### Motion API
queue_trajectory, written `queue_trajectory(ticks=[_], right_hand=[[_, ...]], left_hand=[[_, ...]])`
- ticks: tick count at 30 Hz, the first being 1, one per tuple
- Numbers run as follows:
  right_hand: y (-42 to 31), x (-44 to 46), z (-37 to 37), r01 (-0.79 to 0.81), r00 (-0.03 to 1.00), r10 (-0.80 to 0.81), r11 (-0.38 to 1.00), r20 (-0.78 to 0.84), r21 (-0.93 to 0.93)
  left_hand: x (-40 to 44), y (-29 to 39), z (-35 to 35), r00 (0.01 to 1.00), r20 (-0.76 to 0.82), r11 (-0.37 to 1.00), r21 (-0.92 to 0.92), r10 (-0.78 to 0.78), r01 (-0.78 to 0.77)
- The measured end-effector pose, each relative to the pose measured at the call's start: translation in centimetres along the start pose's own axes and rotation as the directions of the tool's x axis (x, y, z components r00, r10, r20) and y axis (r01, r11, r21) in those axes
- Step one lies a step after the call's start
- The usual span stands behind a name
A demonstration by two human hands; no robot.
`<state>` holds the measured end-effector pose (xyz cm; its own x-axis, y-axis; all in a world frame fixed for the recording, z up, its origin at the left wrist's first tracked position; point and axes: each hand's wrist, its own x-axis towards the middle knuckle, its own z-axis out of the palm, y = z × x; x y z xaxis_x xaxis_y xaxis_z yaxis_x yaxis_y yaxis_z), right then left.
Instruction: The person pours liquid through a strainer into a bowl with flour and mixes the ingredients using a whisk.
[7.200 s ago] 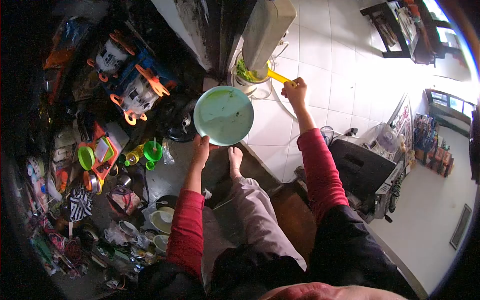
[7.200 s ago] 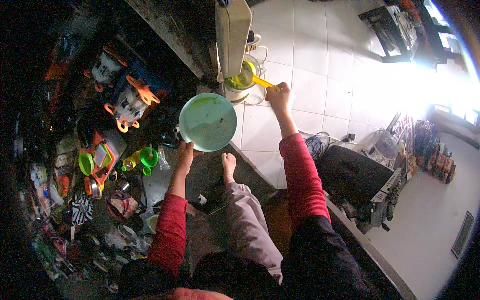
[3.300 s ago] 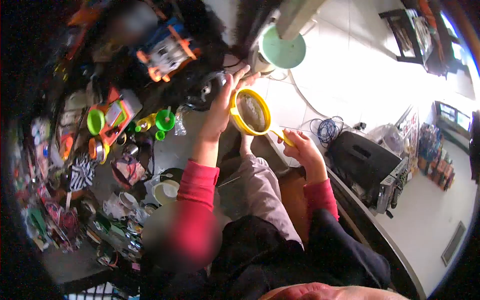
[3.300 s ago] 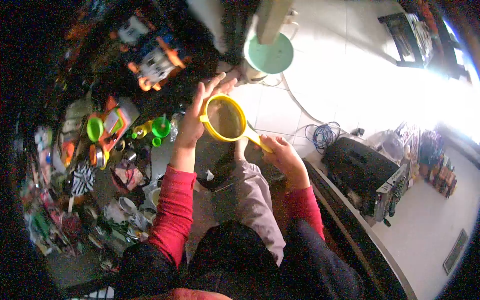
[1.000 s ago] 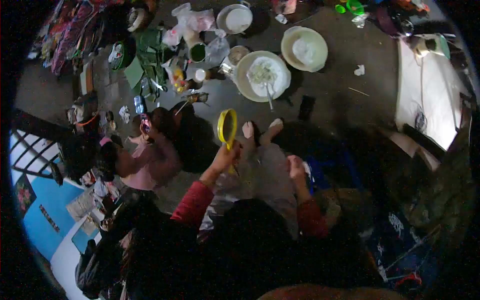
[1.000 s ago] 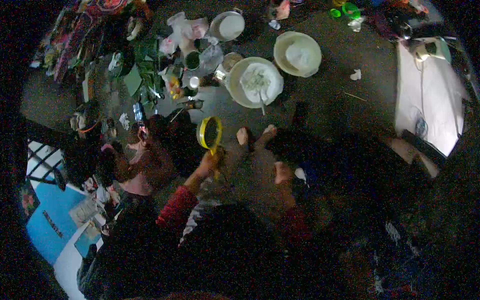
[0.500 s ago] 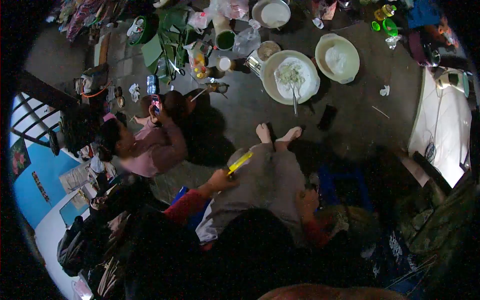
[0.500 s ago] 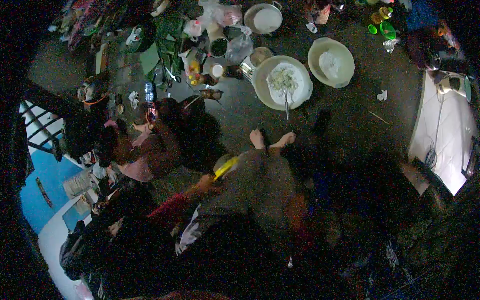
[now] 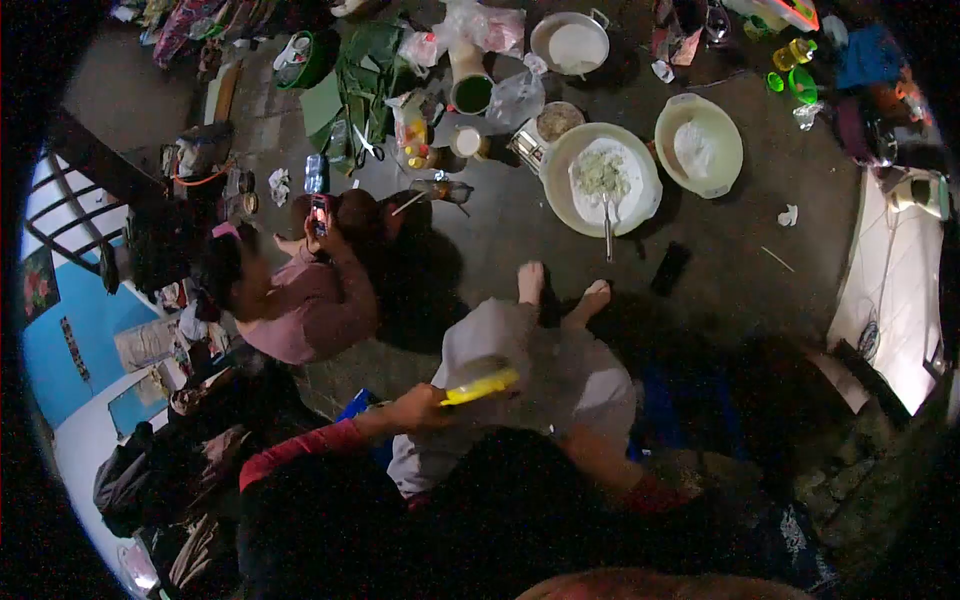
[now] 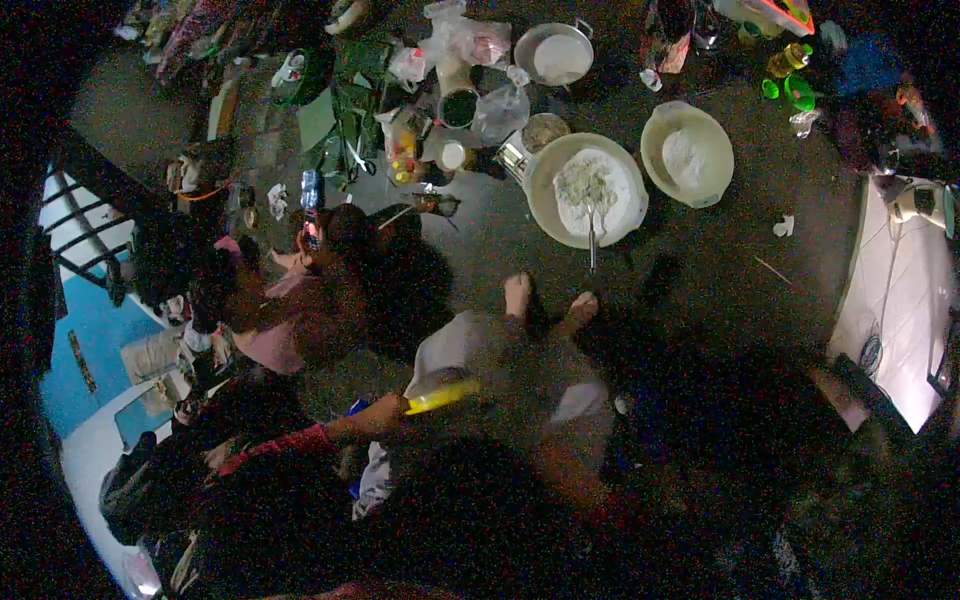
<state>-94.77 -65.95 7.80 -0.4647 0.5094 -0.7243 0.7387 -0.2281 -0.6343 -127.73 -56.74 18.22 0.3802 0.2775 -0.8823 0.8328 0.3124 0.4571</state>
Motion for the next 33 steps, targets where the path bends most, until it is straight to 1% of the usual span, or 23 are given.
queue_trajectory(ticks=[1,3,4,5,6,7,8,9,10,11,12,13,15,17,19,20,21,23,25,28,30,31,33], right_hand=[[0.4,1.9,-1.6,0.088,0.978,-0.090,0.996,0.188,0.020],[0.9,7.4,-6.1,0.226,0.879,-0.240,0.971,0.412,0.084],[1.4,10.9,-8.9,0.254,0.897,-0.268,0.963,0.352,0.087],[2.0,14.6,-11.8,0.255,0.949,-0.265,0.964,0.172,0.078],[3.7,18.7,-14.1,0.326,0.943,-0.315,0.940,-0.108,0.105],[5.3,22.8,-16.3,0.399,0.861,-0.339,0.913,-0.379,0.089],[12.5,31.4,-17.0,0.475,0.681,-0.629,0.769,-0.375,-0.428],[10.5,33.7,-20.7,0.577,0.710,-0.490,0.817,-0.505,0.019],[8.3,35.1,-23.6,0.590,0.803,-0.360,0.587,-0.475,0.555],[7.1,35.8,-25.5,0.584,0.794,-0.425,0.334,-0.435,0.740],[5.2,35.5,-26.3,0.551,0.721,-0.562,0.110,-0.406,0.827],[3.3,34.4,-27.1,0.452,0.575,-0.713,-0.132,-0.401,0.882],[2.8,35.3,-26.7,0.498,0.403,-0.817,-0.183,-0.413,0.848],[3.6,37.4,-25.7,0.514,0.407,-0.778,-0.238,-0.479,0.824],[4.1,40.0,-24.4,0.522,0.478,-0.677,-0.294,-0.560,0.801],[4.2,41.0,-23.8,0.539,0.509,-0.619,-0.313,-0.598,0.782],[4.0,41.7,-23.1,0.559,0.533,-0.564,-0.325,-0.631,0.763],[3.3,42.2,-21.6,0.598,0.572,-0.450,-0.345,-0.686,0.724],[2.4,41.2,-20.1,0.657,0.583,-0.328,-0.347,-0.743,0.669],[1.5,40.0,-18.4,0.709,0.589,-0.197,-0.340,-0.784,0.618],[1.9,39.6,-17.3,0.729,0.581,-0.155,-0.337,-0.799,0.596],[2.7,39.5,-17.1,0.724,0.571,-0.180,-0.350,-0.801,0.594],[5.0,39.0,-17.0,0.699,0.542,-0.256,-0.390,-0.800,0.599]], left_hand=[[1.3,0.2,-0.6,1.000,0.005,1.000,0.003,-0.001,0.001],[5.3,1.0,-2.5,0.955,0.025,0.950,0.102,0.295,-0.296],[8.0,1.6,-4.2,0.969,0.099,0.967,0.095,0.225,-0.234],[11.5,1.8,-6.2,0.973,0.173,0.981,0.095,0.154,-0.172],[15.9,-0.1,-7.1,0.965,0.127,0.974,-0.022,0.228,-0.227],[20.5,-2.0,-7.8,0.953,0.070,0.949,-0.139,0.294,-0.282],[22.2,2.2,-11.0,0.925,0.144,0.903,-0.311,0.352,-0.296],[25.8,2.8,-12.5,0.942,0.141,0.930,-0.256,0.304,-0.262],[28.9,3.6,-13.5,0.938,0.215,0.916,-0.356,0.271,-0.183],[31.0,5.0,-14.2,0.922,0.164,0.892,-0.356,0.351,-0.276],[34.3,4.8,-14.4,0.863,0.279,0.824,-0.515,0.420,-0.235],[37.2,4.3,-14.2,0.866,0.276,0.828,-0.509,0.417,-0.236],[41.5,3.6,-14.2,0.754,0.401,0.725,-0.674,0.520,-0.141],[43.8,2.8,-14.0,0.781,0.348,0.761,-0.604,0.519,-0.237],[45.8,1.3,-13.9,0.679,0.385,0.667,-0.715,0.625,-0.209],[46.8,0.5,-13.9,0.730,0.303,0.642,-0.729,0.613,-0.237],[47.5,-0.1,-14.4,0.711,0.304,0.648,-0.711,0.634,-0.274],[47.6,-0.4,-15.0,0.510,0.405,0.559,-0.806,0.759,-0.193],[46.0,0.5,-15.7,0.510,0.303,0.507,-0.798,0.805,-0.326],[44.4,0.4,-15.6,0.440,0.275,0.438,-0.837,0.855,-0.327],[44.2,-0.5,-15.4,0.515,0.100,0.342,-0.850,0.851,-0.400],[44.2,-1.0,-15.5,0.448,0.117,0.313,-0.864,0.886,-0.394],[43.6,-2.0,-15.6,0.486,0.064,0.326,-0.816,0.872,-0.477]])
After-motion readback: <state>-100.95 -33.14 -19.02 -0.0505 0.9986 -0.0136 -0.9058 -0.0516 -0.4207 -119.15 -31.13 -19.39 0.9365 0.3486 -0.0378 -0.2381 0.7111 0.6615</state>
